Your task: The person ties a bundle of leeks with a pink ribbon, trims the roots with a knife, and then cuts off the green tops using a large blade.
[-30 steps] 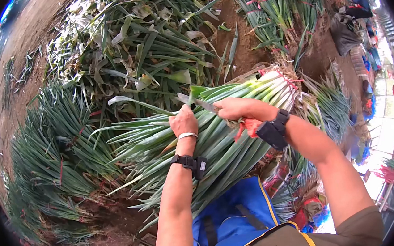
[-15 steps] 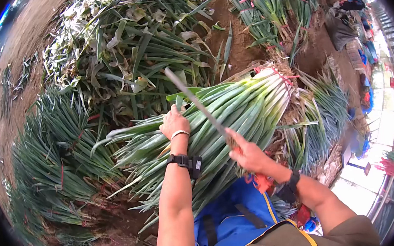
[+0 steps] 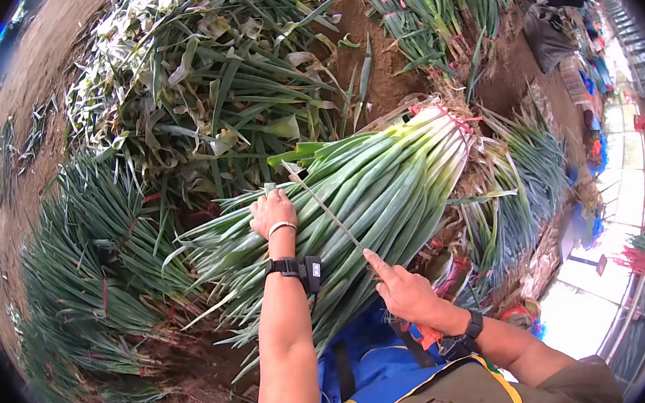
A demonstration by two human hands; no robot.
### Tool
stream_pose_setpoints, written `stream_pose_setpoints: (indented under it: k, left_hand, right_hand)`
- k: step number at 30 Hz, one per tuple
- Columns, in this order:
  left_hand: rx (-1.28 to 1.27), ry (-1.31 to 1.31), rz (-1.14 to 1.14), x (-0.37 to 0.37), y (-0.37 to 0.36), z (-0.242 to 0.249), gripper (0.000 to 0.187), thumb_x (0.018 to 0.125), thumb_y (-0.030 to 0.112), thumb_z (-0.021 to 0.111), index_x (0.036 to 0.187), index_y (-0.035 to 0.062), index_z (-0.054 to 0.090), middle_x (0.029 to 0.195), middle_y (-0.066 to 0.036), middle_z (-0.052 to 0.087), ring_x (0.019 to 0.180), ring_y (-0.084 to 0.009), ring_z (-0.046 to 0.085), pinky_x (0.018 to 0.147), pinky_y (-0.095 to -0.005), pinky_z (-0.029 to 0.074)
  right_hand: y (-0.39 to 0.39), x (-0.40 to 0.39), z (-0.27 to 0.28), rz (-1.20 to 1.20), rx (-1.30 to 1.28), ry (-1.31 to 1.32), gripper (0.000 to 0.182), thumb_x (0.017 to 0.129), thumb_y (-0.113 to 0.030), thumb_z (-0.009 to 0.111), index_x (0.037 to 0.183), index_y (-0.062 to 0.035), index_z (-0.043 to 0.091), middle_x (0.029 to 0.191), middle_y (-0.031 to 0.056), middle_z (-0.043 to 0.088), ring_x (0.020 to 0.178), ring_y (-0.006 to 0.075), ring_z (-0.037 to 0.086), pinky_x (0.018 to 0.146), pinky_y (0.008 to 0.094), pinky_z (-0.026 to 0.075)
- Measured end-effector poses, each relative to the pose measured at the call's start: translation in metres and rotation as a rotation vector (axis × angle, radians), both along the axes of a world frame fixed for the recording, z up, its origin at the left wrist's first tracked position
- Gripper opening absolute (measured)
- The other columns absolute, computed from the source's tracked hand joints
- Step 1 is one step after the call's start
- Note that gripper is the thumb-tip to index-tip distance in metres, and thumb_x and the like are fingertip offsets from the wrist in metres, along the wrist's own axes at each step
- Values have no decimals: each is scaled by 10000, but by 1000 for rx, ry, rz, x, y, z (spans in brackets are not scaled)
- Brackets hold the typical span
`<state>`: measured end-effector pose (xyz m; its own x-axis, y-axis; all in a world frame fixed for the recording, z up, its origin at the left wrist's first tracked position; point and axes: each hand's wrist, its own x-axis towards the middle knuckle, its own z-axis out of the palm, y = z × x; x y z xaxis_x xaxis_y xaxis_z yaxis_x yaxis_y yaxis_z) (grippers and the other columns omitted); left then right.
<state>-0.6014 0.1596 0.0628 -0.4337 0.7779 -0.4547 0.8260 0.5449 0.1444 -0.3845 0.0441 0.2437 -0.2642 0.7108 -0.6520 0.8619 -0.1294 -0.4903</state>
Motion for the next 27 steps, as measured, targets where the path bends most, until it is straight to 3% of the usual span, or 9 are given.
stream_pose_setpoints:
  k: [5,15,23,27]
  left_hand:
    - [12,17,-1,1,-1,-3,352,936,439,416,1051,210,658,1075,-41,632,1072,-269,536,811,-470,475]
    - [2,52,-18,2,-3,-9,369,928,438,424,972,175,678,1016,-65,638,1041,-274,555,765,-470,466]
    - [21,98,18,7,-14,-36,307,917,416,460,911,187,662,970,-53,628,988,-261,582,749,-472,459]
    - [87,102,8,9,-25,-44,236,919,381,472,940,203,626,983,-45,608,1003,-258,561,760,-482,435]
  right_hand:
    - [16,-10,1,78,-106,-105,732,863,-155,484,1490,-281,127,811,262,597,702,445,611,662,530,497]
    - [30,-46,-29,156,-138,-225,806,800,-77,460,1498,-242,93,787,264,630,701,441,626,666,523,498]
    - [75,-85,-129,105,-37,-161,719,763,-112,479,1445,-77,253,832,282,643,798,426,643,730,515,494]
    - [74,-78,-100,140,-79,-198,734,753,-90,466,1449,-89,235,807,271,641,760,431,636,699,511,495]
